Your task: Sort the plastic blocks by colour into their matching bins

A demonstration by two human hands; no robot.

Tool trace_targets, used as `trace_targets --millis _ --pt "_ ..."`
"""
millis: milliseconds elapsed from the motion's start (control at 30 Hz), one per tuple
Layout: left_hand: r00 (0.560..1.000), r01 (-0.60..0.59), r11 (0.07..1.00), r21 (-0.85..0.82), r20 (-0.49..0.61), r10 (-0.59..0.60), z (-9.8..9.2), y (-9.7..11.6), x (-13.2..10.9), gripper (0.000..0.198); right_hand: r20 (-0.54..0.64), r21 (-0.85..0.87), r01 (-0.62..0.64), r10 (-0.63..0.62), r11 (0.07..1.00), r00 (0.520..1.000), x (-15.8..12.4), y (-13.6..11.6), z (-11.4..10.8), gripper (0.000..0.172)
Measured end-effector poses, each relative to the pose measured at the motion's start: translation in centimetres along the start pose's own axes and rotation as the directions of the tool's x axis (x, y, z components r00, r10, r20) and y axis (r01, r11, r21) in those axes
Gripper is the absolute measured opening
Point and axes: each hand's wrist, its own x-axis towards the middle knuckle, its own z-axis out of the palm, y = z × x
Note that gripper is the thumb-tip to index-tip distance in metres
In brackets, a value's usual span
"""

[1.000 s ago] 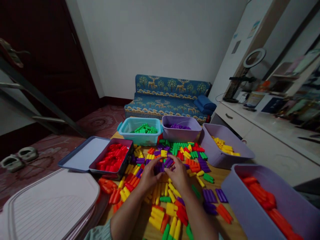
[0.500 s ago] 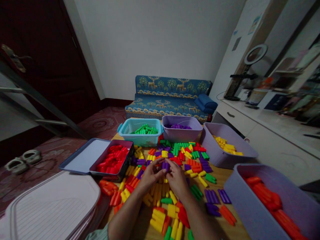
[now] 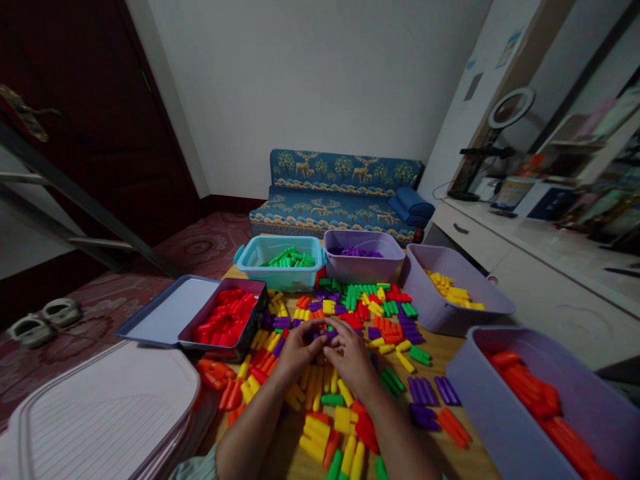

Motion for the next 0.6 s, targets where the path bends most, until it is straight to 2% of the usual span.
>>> trace_targets --millis 167,233,333,400,500,600 --pt "1.0 0.009 0.998 0.058 0.029 -0.011 0.2 0.2 -0.2 0.036 -0.022 -0.095 -0.052 0.05 0.994 0.999 0.0 0.3 -0.4 0.056" --pt "1.0 0.016 0.996 0.088 0.023 -0.018 0.3 0.2 -0.3 0.035 -0.038 -0.242 -0.059 0.052 0.969 0.998 0.0 0.4 -0.8 0.054" --pt "1.0 0.007 0.992 0.128 0.024 -0.01 0.3 0.1 -0.4 0.035 -0.067 -0.485 -0.052 0.022 0.873 0.998 0.0 0.5 -1.6 0.047" --pt "1.0 0.004 0.99 0.139 0.022 -0.007 0.2 0.0 -0.4 0.034 -0.092 -0.568 -0.065 0.015 0.821 0.996 0.0 0.4 -2.1 0.039" --pt "1.0 0.001 0.989 0.145 0.012 -0.003 0.3 -0.2 -0.4 0.036 -0.151 -0.545 -0.073 -0.012 0.835 0.988 0.0 0.2 -2.6 0.022" --pt "1.0 -0.004 0.989 0.15 0.021 0.001 0.3 -0.1 -0.5 0.042 -0.22 -0.295 -0.099 0.033 0.95 0.975 0.1 -0.3 -2.6 0.015"
